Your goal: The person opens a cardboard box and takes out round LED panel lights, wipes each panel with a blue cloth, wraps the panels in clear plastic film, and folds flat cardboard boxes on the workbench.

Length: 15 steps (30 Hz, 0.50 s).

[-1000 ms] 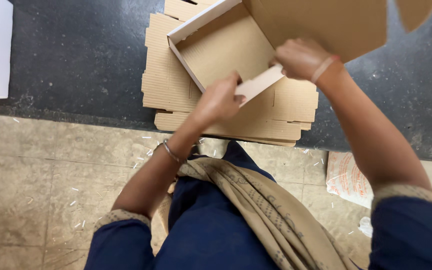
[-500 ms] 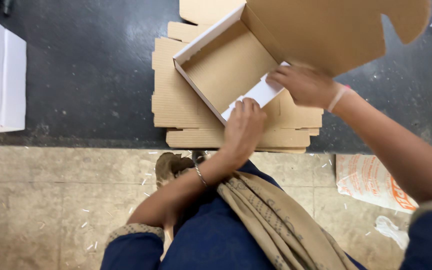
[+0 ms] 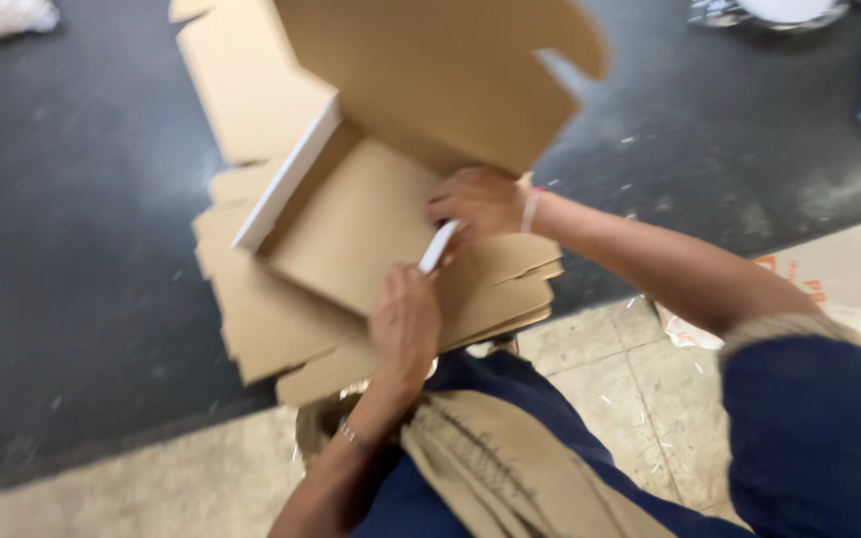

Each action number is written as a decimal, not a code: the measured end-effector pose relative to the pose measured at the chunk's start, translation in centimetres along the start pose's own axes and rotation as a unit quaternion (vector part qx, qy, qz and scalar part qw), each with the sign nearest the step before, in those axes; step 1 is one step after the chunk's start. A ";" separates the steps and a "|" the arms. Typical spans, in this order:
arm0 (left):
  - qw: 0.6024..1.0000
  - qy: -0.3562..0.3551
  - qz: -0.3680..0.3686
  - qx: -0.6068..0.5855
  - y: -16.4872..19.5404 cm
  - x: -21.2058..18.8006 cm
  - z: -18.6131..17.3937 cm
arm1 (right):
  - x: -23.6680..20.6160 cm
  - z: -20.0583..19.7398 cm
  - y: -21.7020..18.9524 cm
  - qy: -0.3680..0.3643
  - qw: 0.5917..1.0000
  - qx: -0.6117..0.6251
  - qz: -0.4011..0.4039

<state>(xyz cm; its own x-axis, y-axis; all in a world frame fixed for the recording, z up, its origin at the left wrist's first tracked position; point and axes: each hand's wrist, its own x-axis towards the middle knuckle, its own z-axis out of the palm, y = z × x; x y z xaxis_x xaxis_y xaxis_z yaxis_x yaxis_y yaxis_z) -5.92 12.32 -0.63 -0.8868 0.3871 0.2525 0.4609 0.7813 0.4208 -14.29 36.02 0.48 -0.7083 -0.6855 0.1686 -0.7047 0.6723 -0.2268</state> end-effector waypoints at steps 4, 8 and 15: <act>0.990 -0.088 -0.106 0.023 3.1 1.5 0.2 | 0.7 0.0 3.1 -0.206 0.978 -0.013 0.035; 0.968 -0.164 -0.183 0.051 7.3 3.1 1.2 | 0.2 -0.8 5.4 -0.044 0.987 -0.049 -0.146; 0.965 -0.125 -0.221 -0.070 12.4 7.9 2.8 | -11.6 -4.0 14.9 0.191 0.963 -0.180 0.061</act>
<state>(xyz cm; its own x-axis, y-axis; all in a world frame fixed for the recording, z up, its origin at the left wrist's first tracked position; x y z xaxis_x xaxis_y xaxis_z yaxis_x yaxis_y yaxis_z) -7.34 26.44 4.19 -0.9702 0.1511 -0.1896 0.0205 0.8304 0.5568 -16.74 55.05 -1.04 -0.7017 -0.4892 0.5180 -0.5362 0.8414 0.0683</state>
